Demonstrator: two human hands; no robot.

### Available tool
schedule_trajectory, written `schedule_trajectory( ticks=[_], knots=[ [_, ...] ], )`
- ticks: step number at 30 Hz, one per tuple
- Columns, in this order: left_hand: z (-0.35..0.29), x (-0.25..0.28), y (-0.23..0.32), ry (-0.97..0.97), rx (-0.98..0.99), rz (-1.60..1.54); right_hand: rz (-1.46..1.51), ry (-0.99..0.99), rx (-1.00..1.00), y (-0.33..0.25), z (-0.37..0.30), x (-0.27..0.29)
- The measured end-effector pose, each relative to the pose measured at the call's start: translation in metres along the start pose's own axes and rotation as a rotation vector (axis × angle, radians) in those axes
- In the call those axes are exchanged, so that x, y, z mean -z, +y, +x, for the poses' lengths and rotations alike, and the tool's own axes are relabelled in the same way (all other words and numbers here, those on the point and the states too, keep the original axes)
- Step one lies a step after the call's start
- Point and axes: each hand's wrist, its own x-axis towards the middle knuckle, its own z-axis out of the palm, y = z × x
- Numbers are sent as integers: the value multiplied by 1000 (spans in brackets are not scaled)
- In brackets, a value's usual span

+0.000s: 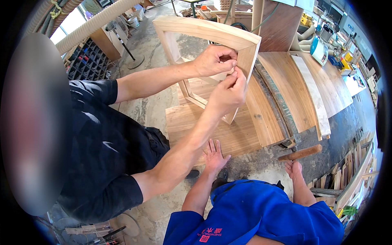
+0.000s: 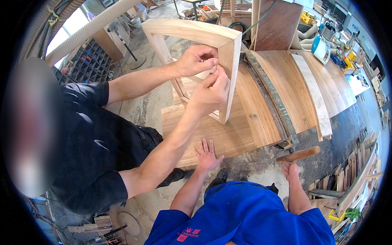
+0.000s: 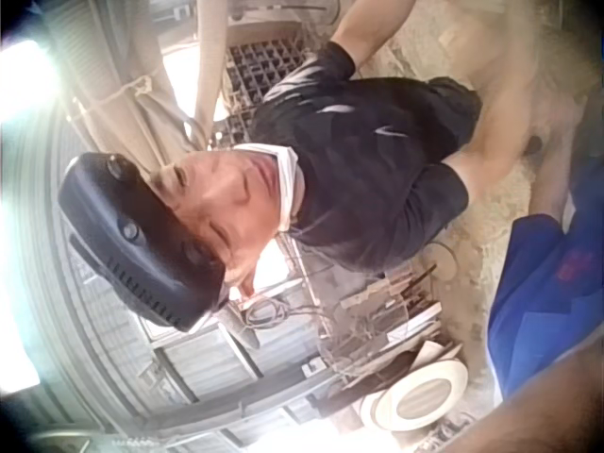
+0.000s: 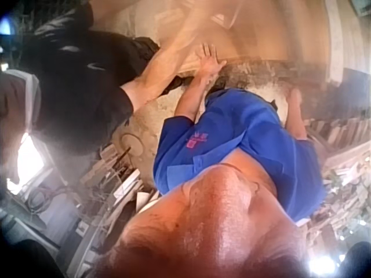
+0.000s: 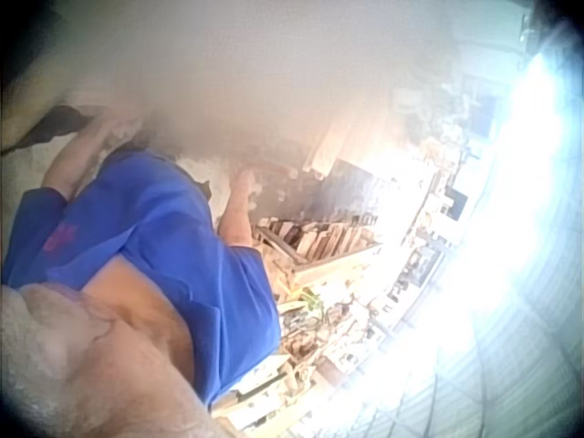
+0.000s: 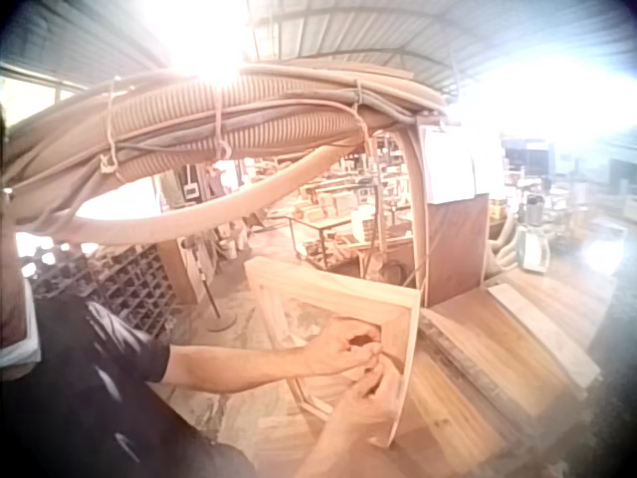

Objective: The person walks through a workshop and picks up a wooden mallet. They then assist another person in assembling a wooden frame by holding pieces and tapping joints with the mallet.

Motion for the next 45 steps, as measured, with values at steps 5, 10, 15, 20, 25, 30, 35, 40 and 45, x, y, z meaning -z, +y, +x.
schedule_trajectory(
  ticks=[5, 10, 15, 20, 25, 30, 35, 40, 45],
  knots=[
    [-9, 28, 14, -109, -21, -334, -10, 22, -6, 6, 7, 10],
    [-1, 8, 4, -104, 43, -126, -57, -5, 2, -1, 3, 3],
    [0, 12, 6, -141, 34, -111, -82, 24, 9, -3, -4, 1],
    [0, 7, 5, -67, 3, 6, -68, 28, -8, -3, -2, 4],
    [0, 6, 5, -52, 13, 12, -67, 26, -2, -1, 4, 4],
    [-9, 30, 19, -97, -2, -15, -72, 35, 7, -1, 4, 7],
    [-2, 10, 8, -64, 11, 20, -64, 14, 10, 3, 13, 12],
    [5, -2, -1, -85, 29, -25, -46, -10, 22, 2, 11, 10],
    [6, -4, 1, -71, 29, -36, -92, -163, -81, 29, 30, 24]
  ],
)
